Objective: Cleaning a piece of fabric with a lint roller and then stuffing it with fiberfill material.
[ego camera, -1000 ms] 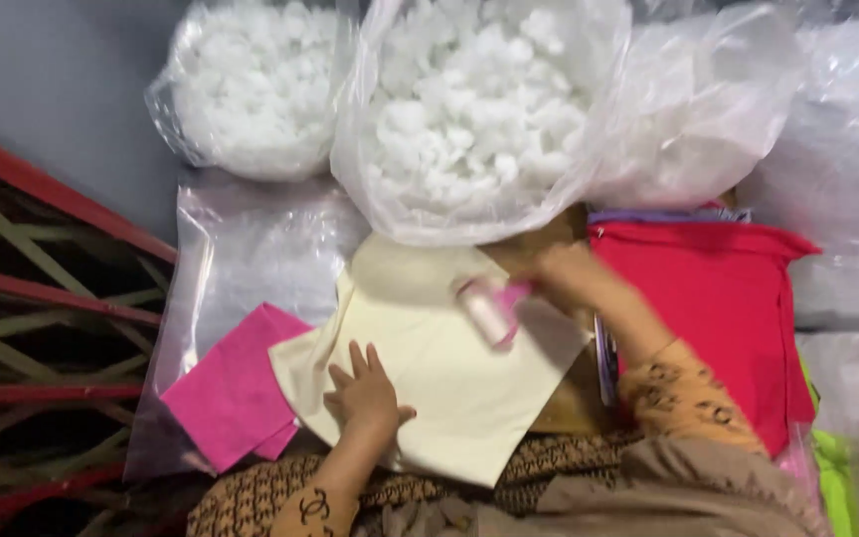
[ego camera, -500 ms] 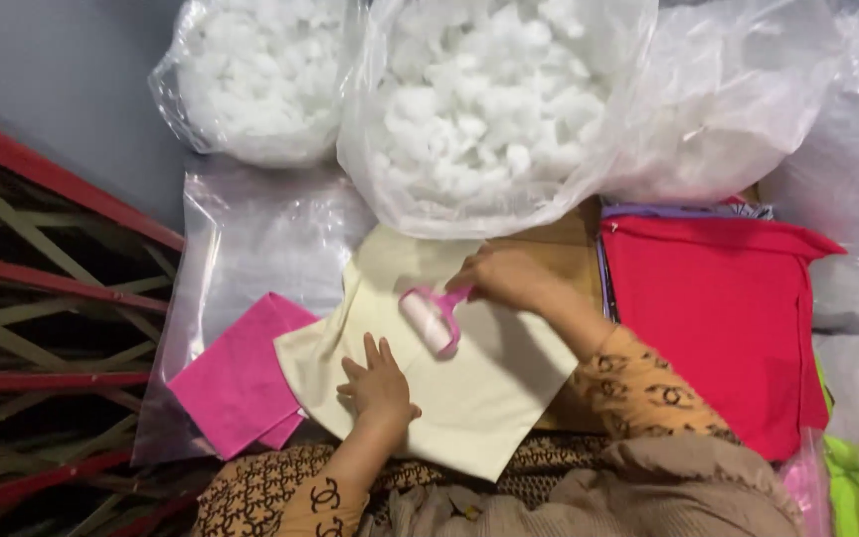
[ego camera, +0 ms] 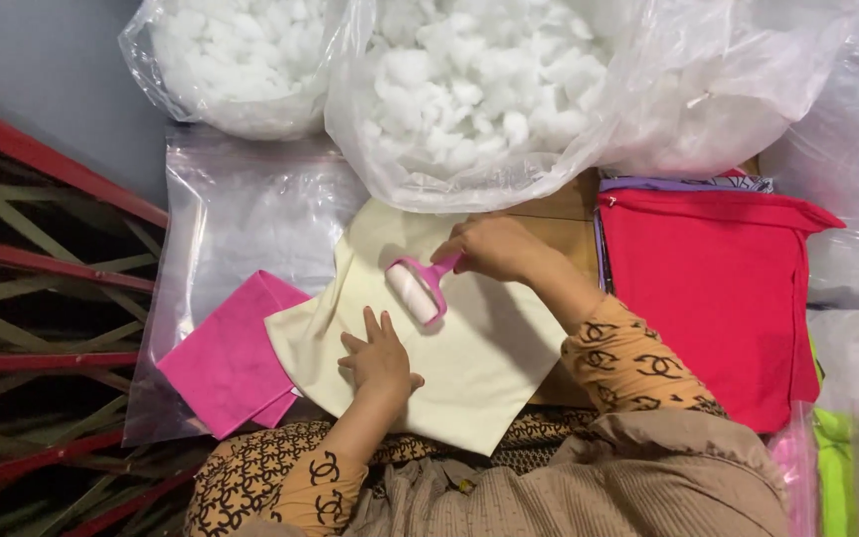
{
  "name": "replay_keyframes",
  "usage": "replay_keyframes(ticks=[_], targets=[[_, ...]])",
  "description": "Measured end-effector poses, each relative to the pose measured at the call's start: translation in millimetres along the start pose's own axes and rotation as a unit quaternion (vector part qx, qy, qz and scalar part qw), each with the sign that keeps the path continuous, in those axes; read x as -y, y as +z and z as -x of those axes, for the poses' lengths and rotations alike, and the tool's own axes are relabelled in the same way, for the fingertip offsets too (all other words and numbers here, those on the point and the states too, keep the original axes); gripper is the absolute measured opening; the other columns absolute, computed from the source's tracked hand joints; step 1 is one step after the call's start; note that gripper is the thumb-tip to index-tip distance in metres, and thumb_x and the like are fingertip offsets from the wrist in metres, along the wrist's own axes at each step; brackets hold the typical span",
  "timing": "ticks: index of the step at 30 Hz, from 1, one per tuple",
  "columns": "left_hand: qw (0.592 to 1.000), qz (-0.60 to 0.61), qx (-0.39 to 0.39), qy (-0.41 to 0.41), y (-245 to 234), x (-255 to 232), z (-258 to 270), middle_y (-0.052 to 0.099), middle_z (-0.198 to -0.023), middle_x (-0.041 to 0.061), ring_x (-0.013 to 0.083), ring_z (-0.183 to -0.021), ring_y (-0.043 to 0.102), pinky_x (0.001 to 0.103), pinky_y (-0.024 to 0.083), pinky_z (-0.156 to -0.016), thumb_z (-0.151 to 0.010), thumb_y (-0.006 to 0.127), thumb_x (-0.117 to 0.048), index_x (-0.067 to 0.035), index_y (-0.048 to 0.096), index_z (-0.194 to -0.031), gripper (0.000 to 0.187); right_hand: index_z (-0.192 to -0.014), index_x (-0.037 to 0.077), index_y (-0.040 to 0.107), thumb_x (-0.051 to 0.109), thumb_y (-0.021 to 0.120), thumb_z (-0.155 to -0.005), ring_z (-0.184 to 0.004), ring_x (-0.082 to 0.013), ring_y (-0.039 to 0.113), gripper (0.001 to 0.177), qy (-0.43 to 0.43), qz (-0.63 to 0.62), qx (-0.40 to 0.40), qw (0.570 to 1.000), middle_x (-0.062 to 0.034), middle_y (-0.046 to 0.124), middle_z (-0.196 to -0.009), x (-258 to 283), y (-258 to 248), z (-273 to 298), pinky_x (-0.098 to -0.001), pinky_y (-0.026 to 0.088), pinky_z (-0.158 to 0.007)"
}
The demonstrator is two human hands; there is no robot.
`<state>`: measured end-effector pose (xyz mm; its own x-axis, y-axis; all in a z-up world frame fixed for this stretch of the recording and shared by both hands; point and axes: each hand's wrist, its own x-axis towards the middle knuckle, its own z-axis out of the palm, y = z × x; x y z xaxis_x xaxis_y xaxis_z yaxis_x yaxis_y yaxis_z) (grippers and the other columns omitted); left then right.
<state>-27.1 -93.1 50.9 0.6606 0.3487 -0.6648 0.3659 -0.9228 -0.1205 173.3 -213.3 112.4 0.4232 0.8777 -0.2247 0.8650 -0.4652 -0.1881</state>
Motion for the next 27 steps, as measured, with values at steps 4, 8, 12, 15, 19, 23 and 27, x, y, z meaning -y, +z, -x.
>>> replay_keyframes(ticks=[4, 8, 12, 15, 19, 23, 27], targets=[[0.999, 0.034, 0.012, -0.009, -6.6, 0.3, 2.2, 0.01, -0.167, 0.027, 0.0607, -0.142, 0.029, 0.071, 0.044, -0.101, -0.079, 0.084, -0.052, -0.001, 0.016, -0.161, 0.119, -0.109, -0.002, 0.074, 0.004, 0.072, -0.076, -0.089, -0.0177, 0.074, 0.034, 0.409, -0.543, -0.061, 0.73, -0.0127, 0.076, -0.1, 16.7, -106.1, 45.1, -0.0218, 0.061, -0.078], [0.997, 0.064, -0.01, 0.039, -35.0, -2.3, 38.0, 0.01, -0.169, 0.023, 0.0564, -0.149, 0.016, 0.071, 0.03, -0.111, -0.086, 0.075, -0.055, -0.002, 0.017, -0.162, 0.108, -0.117, 0.026, 0.076, 0.026, 0.075, -0.086, -0.098, -0.0253, 0.073, 0.031, 0.287, -0.066, -0.02, 0.956, -0.0044, 0.079, -0.108, -85.2, -66.3, 84.0, -0.0419, 0.057, -0.088], [0.981, 0.145, 0.018, 0.129, 5.5, -28.0, 28.1, -0.011, -0.169, 0.022, 0.0565, -0.15, -0.003, 0.069, 0.023, -0.113, -0.087, 0.061, -0.077, -0.01, -0.003, -0.163, 0.12, -0.105, 0.037, 0.079, 0.032, 0.076, -0.081, -0.077, -0.014, 0.065, 0.025, 0.149, -0.003, 0.025, 0.988, 0.0086, 0.075, -0.086, -48.3, -54.1, 89.4, -0.0325, 0.054, -0.072], [0.978, 0.142, 0.063, 0.14, -29.0, -27.4, 51.3, -0.007, -0.17, 0.023, 0.0577, -0.151, -0.007, 0.074, 0.006, -0.117, -0.084, 0.054, -0.082, -0.007, 0.008, -0.164, 0.119, -0.114, 0.04, 0.074, 0.037, 0.072, -0.088, -0.11, -0.0239, 0.066, 0.026, 0.0, -0.08, 0.049, 0.996, 0.0055, 0.075, -0.112, -30.1, -5.1, 73.9, -0.0419, 0.051, -0.094], [0.982, 0.136, 0.038, 0.123, -22.2, -19.7, 29.7, -0.009, -0.171, 0.019, 0.0551, -0.151, -0.007, 0.074, 0.003, -0.117, -0.08, 0.058, -0.083, -0.011, 0.004, -0.165, 0.124, -0.115, 0.044, 0.073, 0.039, 0.075, -0.086, -0.111, -0.0214, 0.065, 0.03, 0.01, -0.056, 0.031, 0.998, 0.0071, 0.074, -0.114, -70.2, 18.3, 79.9, -0.0393, 0.051, -0.091], [0.986, 0.11, -0.024, 0.125, -19.6, -2.5, 7.0, -0.005, -0.172, 0.017, 0.0525, -0.153, -0.005, 0.073, 0.003, -0.117, -0.077, 0.07, -0.075, -0.015, 0.005, -0.165, 0.125, -0.121, 0.041, 0.073, 0.039, 0.072, -0.089, -0.116, -0.0283, 0.065, 0.031, 0.185, 0.034, 0.031, 0.982, 0.0018, 0.075, -0.118, -119.5, -18.0, 122.1, -0.047, 0.052, -0.096], [0.988, 0.083, -0.035, 0.126, -21.7, 8.5, -13.5, -0.005, -0.172, 0.015, 0.051, -0.154, -0.004, 0.071, 0.01, -0.117, -0.074, 0.072, -0.075, -0.018, 0.005, -0.165, 0.127, -0.118, 0.039, 0.074, 0.038, 0.071, -0.089, -0.11, -0.0272, 0.068, 0.029, 0.201, 0.066, 0.013, 0.977, 0.0023, 0.076, -0.111, -88.8, -46.5, 142.5, -0.0448, 0.055, -0.091]])
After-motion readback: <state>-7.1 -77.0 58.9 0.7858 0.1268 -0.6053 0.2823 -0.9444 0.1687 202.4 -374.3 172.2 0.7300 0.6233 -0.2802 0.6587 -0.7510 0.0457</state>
